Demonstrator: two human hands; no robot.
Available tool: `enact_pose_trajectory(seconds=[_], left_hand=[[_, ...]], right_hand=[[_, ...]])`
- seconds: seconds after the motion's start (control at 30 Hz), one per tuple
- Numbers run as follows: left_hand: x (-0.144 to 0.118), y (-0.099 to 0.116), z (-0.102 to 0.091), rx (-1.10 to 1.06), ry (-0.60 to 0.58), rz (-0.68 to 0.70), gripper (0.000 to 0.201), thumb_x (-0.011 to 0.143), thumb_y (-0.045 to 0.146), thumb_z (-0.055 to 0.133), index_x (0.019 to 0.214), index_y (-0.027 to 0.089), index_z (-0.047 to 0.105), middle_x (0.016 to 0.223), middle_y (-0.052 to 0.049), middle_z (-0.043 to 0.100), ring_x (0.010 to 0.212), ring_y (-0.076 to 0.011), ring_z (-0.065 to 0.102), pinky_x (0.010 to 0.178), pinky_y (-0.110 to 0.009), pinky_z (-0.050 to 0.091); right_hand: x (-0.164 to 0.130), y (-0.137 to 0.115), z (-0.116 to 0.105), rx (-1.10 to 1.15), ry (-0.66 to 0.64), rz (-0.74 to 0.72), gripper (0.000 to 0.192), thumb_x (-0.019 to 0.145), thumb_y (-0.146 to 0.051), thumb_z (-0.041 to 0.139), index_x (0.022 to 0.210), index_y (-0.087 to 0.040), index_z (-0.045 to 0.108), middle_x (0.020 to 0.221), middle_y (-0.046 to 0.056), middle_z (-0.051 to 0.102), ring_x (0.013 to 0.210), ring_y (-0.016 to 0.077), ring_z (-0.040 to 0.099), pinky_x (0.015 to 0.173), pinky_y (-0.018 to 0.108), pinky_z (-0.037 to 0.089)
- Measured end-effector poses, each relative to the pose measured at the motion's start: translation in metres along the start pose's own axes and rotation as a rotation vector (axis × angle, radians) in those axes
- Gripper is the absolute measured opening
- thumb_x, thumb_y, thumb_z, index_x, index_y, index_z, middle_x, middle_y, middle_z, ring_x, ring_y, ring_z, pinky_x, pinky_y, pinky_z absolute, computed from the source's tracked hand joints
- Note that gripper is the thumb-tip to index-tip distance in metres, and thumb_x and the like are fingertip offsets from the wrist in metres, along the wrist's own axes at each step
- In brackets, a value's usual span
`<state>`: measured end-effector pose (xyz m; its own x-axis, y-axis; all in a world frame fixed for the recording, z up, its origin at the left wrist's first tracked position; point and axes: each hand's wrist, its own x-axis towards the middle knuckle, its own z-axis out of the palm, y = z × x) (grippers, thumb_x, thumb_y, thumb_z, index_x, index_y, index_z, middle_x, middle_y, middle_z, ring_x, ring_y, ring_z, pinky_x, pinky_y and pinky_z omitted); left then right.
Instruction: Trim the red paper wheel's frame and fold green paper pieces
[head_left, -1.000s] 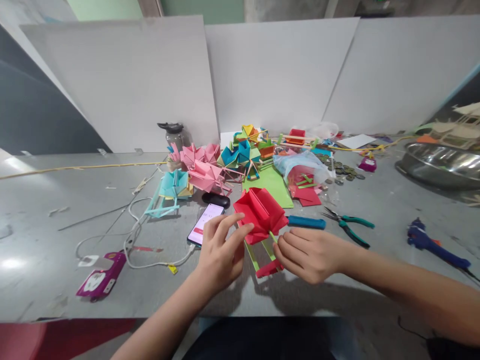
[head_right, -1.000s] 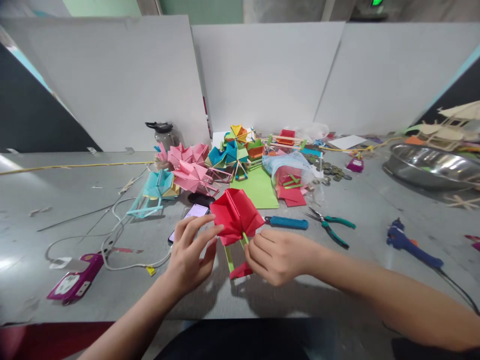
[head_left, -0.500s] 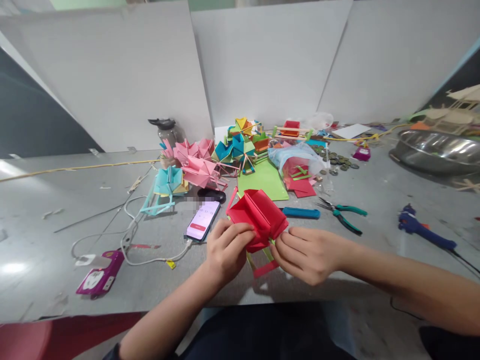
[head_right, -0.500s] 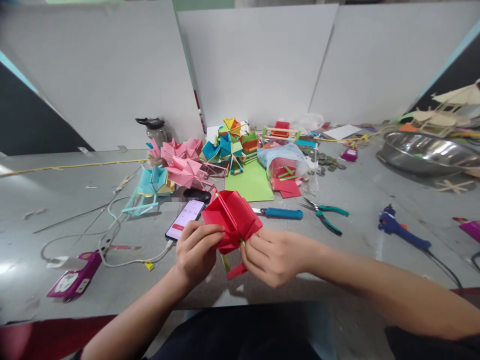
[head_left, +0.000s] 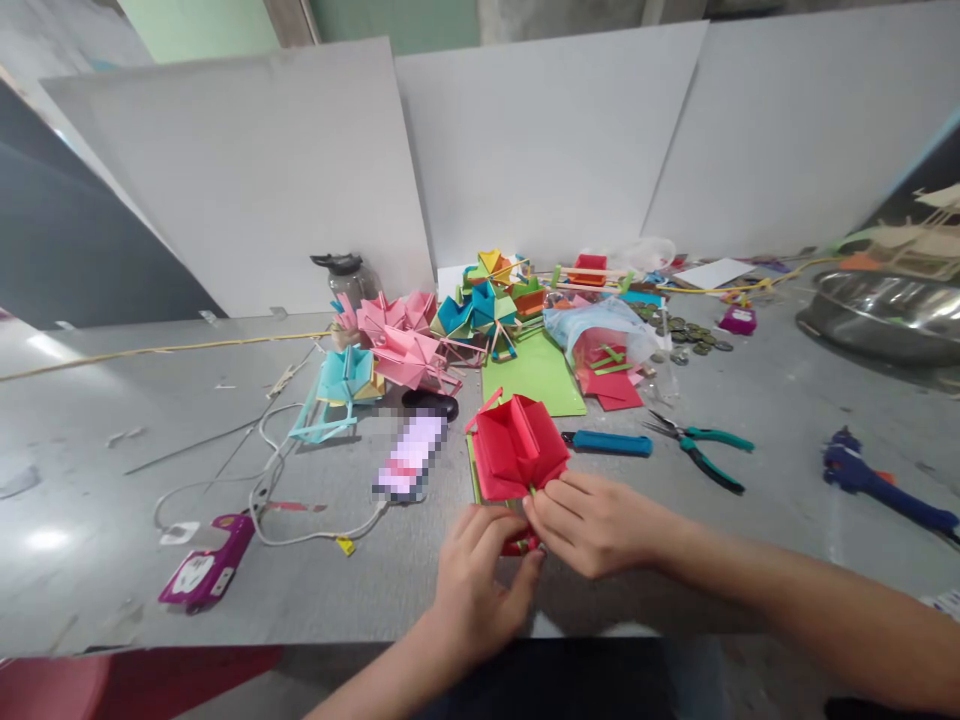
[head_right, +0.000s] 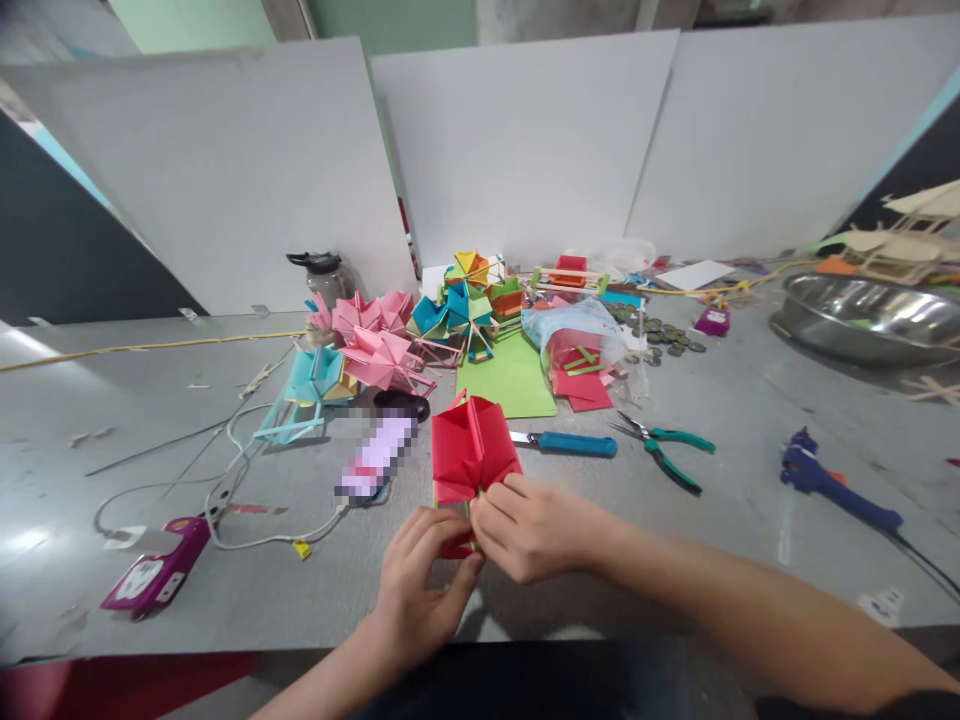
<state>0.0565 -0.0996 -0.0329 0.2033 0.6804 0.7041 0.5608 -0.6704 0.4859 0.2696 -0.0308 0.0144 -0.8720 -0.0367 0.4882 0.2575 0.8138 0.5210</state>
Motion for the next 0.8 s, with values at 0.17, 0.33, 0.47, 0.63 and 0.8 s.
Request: enact_pose_trajectory(seconds=[0.17, 0.33, 0.47, 0.63, 0.8], left_hand=[[-0.01, -0.007, 0.004, 0.056, 0.071, -0.056, 0.02, 0.094, 0.006, 0.061, 0.101, 0.025, 0.062, 0.083, -0.001, 0.076, 0.075, -0.0205, 0.073, 0.07, -0.032, 0.059], [-0.011, 0.001, 0.002, 0.101, 0.098, -0.084, 0.025, 0.093, 0.01, 0.06, 0.113, 0.024, 0.063, 0.09, -0.003, 0.078, 0.077, -0.0208, 0.076, 0.072, -0.033, 0.061], [-0.013, -0.012, -0.011, 0.161, 0.122, 0.017, 0.03, 0.094, 0.012, 0.063, 0.123, 0.021, 0.065, 0.096, -0.007, 0.082, 0.082, -0.0214, 0.079, 0.077, -0.033, 0.063], [0.015, -0.078, -0.079, 0.569, 0.232, -0.07, 0.007, 0.098, 0.02, 0.063, 0.101, 0.024, 0.067, 0.085, -0.004, 0.076, 0.074, -0.0221, 0.074, 0.074, -0.035, 0.061], [0.072, -0.144, -0.13, 0.926, -0.173, -0.576, 0.037, 0.099, 0.045, 0.064, 0.124, 0.02, 0.072, 0.137, -0.026, 0.071, 0.124, -0.0479, 0.07, 0.092, -0.056, 0.061]], right_hand=[[0.009, -0.013, 0.017, 0.052, 0.07, 0.019, 0.018, 0.103, -0.01, 0.06, 0.112, -0.003, 0.074, 0.089, 0.011, 0.075, 0.074, 0.0204, 0.066, 0.068, 0.038, 0.051], [-0.003, -0.016, 0.028, 0.115, 0.114, 0.084, 0.024, 0.105, -0.012, 0.057, 0.122, -0.003, 0.072, 0.096, 0.013, 0.079, 0.083, 0.0223, 0.073, 0.073, 0.038, 0.056], [-0.027, -0.017, 0.037, 0.191, 0.135, 0.083, 0.025, 0.102, -0.012, 0.061, 0.125, -0.005, 0.07, 0.088, 0.01, 0.078, 0.071, 0.02, 0.069, 0.062, 0.036, 0.051], [-0.049, -0.02, 0.049, 0.314, 0.24, 0.231, 0.048, 0.094, -0.008, 0.058, 0.142, -0.009, 0.058, 0.092, 0.011, 0.08, 0.071, 0.0206, 0.07, 0.061, 0.035, 0.051], [-0.052, -0.022, 0.055, 0.412, 0.291, 0.284, 0.069, 0.085, -0.008, 0.062, 0.152, -0.015, 0.048, 0.09, 0.006, 0.078, 0.07, 0.0201, 0.07, 0.06, 0.033, 0.051]])
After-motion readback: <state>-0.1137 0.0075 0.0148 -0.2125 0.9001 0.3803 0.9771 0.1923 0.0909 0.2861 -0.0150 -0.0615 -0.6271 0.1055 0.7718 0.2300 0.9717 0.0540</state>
